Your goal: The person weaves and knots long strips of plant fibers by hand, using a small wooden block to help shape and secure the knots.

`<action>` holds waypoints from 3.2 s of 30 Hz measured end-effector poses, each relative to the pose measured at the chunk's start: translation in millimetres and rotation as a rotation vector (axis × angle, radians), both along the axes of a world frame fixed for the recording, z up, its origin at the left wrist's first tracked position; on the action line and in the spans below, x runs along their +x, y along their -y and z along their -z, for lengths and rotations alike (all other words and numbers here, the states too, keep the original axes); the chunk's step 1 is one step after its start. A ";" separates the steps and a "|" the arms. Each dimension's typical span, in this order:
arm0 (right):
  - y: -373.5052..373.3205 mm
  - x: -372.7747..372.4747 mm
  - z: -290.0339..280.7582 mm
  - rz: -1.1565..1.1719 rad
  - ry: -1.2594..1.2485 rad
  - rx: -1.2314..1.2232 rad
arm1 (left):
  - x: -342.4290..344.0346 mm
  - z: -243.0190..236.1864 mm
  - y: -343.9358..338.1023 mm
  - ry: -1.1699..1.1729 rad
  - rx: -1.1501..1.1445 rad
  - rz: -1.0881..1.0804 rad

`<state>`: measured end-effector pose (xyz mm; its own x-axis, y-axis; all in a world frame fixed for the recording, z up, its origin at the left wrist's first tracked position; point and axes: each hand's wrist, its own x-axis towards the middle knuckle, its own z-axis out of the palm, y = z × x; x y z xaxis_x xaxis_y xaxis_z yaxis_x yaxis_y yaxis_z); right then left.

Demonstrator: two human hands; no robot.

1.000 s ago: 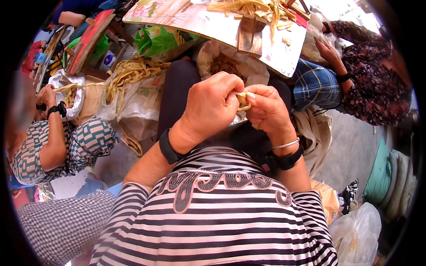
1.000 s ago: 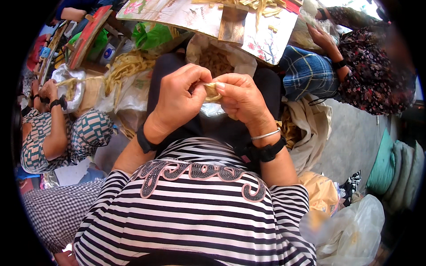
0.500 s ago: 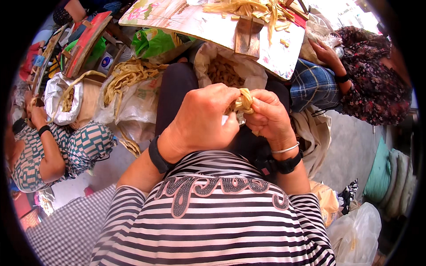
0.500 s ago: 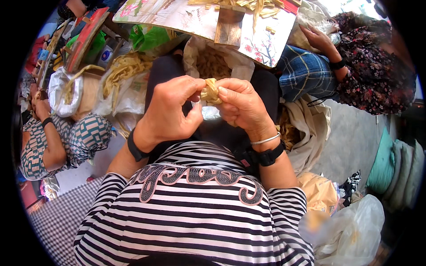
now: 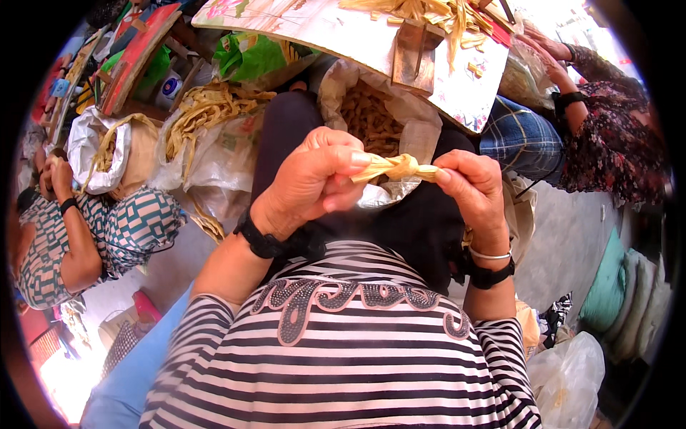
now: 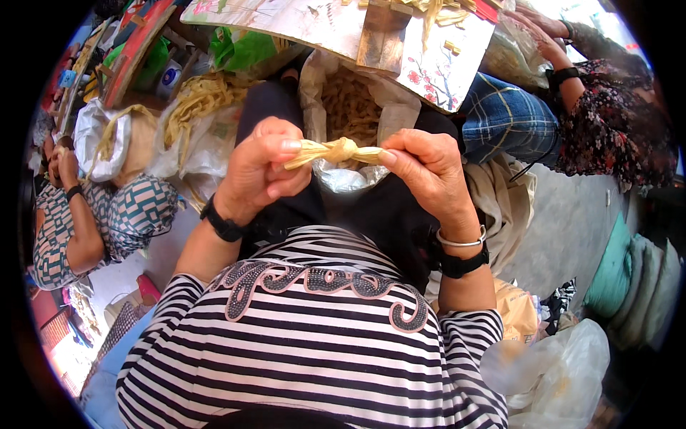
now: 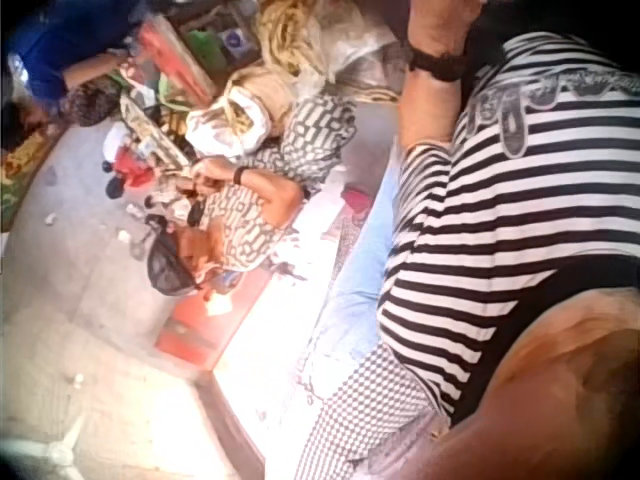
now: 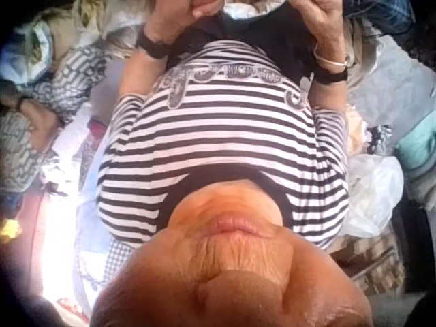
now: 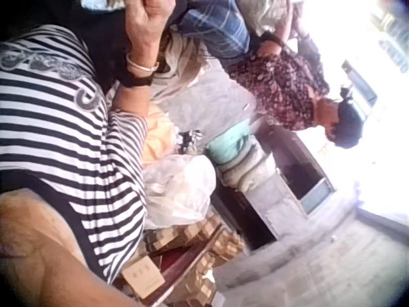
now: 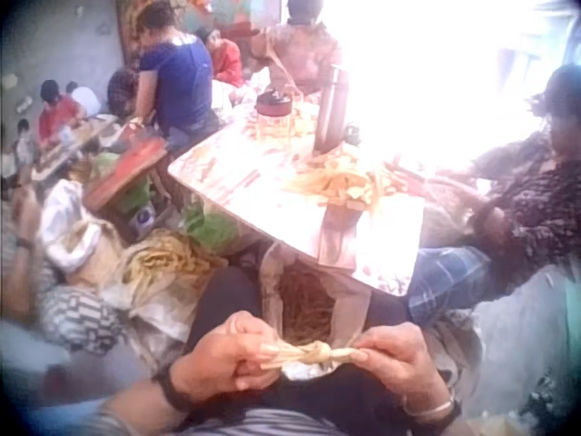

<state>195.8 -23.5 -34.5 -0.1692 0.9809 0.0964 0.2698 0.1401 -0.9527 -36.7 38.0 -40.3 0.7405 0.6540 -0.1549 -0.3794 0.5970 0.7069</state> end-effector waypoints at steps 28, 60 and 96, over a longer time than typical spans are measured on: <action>-117.5 25.4 5.3 0.473 0.316 0.319 | 78.1 -1.8 -124.0 -0.980 1.385 -0.264; -19.5 -49.6 -25.2 -0.024 -0.393 -0.258 | 33.6 -42.9 -40.1 0.133 0.329 -0.949; 9.9 -37.0 21.6 -0.311 -1.194 -0.559 | 21.8 -18.3 24.3 -0.878 1.133 -0.553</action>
<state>158.9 -33.4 -56.0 -0.4831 0.8737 -0.0564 -0.7267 -0.4361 -0.5307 -14.9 13.7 -22.0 0.3172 0.8798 0.3542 0.4011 -0.4628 0.7905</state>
